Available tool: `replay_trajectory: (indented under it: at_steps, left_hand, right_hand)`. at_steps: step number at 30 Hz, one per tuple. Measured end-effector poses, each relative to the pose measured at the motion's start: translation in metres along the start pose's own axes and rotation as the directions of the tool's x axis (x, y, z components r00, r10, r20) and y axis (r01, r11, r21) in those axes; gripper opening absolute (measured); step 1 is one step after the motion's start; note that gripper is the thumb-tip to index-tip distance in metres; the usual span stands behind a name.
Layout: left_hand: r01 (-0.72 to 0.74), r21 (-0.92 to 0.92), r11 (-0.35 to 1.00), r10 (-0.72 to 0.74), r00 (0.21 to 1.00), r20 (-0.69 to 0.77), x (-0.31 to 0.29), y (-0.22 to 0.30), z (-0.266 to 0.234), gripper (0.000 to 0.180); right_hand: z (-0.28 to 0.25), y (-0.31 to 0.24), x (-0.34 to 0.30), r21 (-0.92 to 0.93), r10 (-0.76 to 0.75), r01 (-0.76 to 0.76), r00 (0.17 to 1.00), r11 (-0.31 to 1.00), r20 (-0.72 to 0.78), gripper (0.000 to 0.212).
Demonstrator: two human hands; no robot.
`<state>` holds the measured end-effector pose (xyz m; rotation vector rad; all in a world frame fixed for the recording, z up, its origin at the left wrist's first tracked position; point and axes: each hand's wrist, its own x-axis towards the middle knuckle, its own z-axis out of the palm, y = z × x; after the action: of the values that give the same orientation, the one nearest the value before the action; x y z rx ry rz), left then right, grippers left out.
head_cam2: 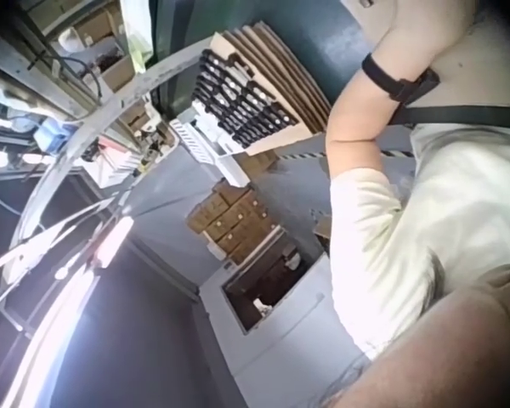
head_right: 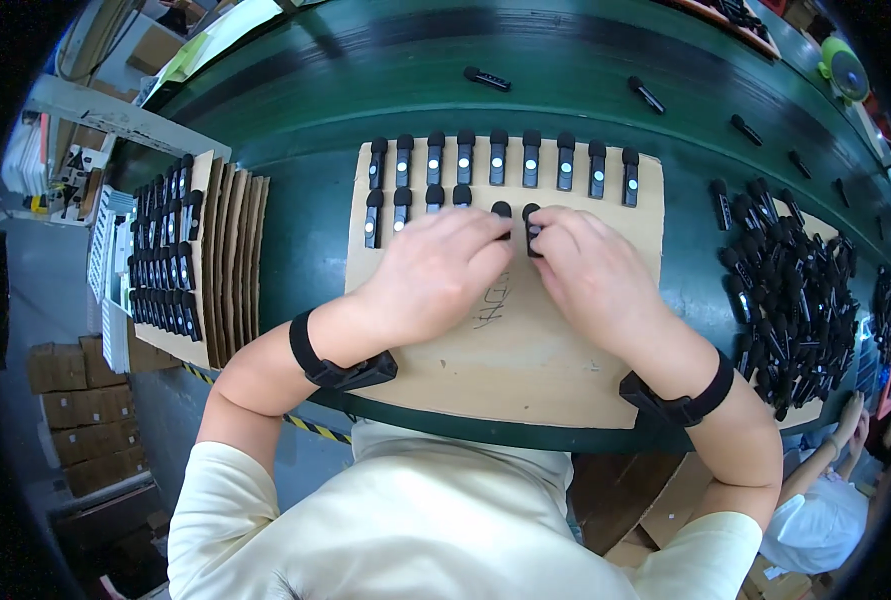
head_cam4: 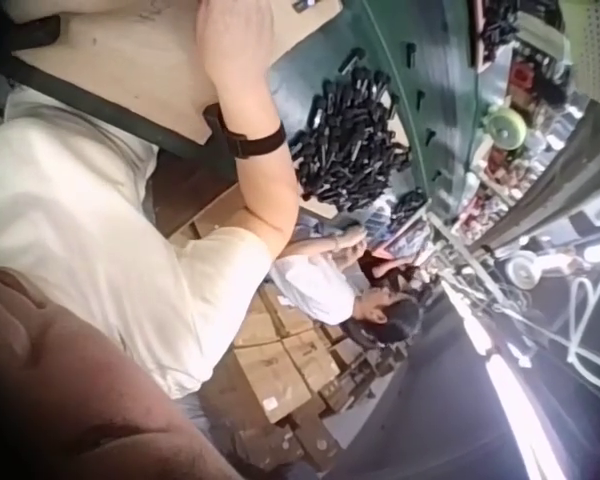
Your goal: The person picks up a microphone and a clip, presses them together to assemble the unit, and places it onto a cardboard sheet. This process is repeated for several microphones, arranging the finished units in rows on the sheet.
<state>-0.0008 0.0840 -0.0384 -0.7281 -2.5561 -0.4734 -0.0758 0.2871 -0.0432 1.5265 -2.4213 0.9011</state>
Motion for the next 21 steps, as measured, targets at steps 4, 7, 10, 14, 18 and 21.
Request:
replay_trajectory:
  at_steps: [4, 7, 10, 14, 18, 21]
  left_hand:
    - [-0.084, 0.086, 0.993, 0.074, 0.991, 0.110, -0.010, 0.004, 0.008, 0.019]
    - [-0.099, 0.109, 0.989, 0.082, 0.985, 0.150, -0.013, 0.002, 0.010, 0.019]
    - [-0.087, 0.112, 0.990, 0.067, 0.983, 0.171, -0.011, -0.001, 0.013, 0.017]
    - [-0.092, 0.153, 0.984, 0.080, 0.993, 0.084, -0.004, -0.004, 0.018, 0.011]
    - [-0.029, 0.142, 0.989, 0.012, 0.993, 0.120, -0.001, -0.005, 0.020, 0.012]
    - [-0.040, 0.165, 0.985, 0.024, 0.995, 0.099, 0.000, -0.005, 0.022, 0.011]
  right_hand:
    - [0.011, 0.004, -0.011, -0.041, -0.024, 0.028, 0.995, 0.999, 0.094, 0.024]
    - [0.010, 0.002, -0.009, -0.026, -0.030, 0.033, 0.993, 0.999, 0.113, 0.024]
    - [0.010, 0.004, -0.007, -0.021, -0.022, 0.025, 0.992, 0.999, 0.121, 0.023]
    - [0.015, 0.011, -0.002, -0.022, 0.002, 0.001, 0.994, 1.000, 0.106, 0.023]
    - [0.019, 0.016, -0.001, -0.019, 0.012, -0.010, 0.997, 1.000, 0.075, 0.022]
    - [0.019, 0.016, -0.001, -0.015, 0.015, -0.014, 0.998, 1.000, 0.063, 0.022]
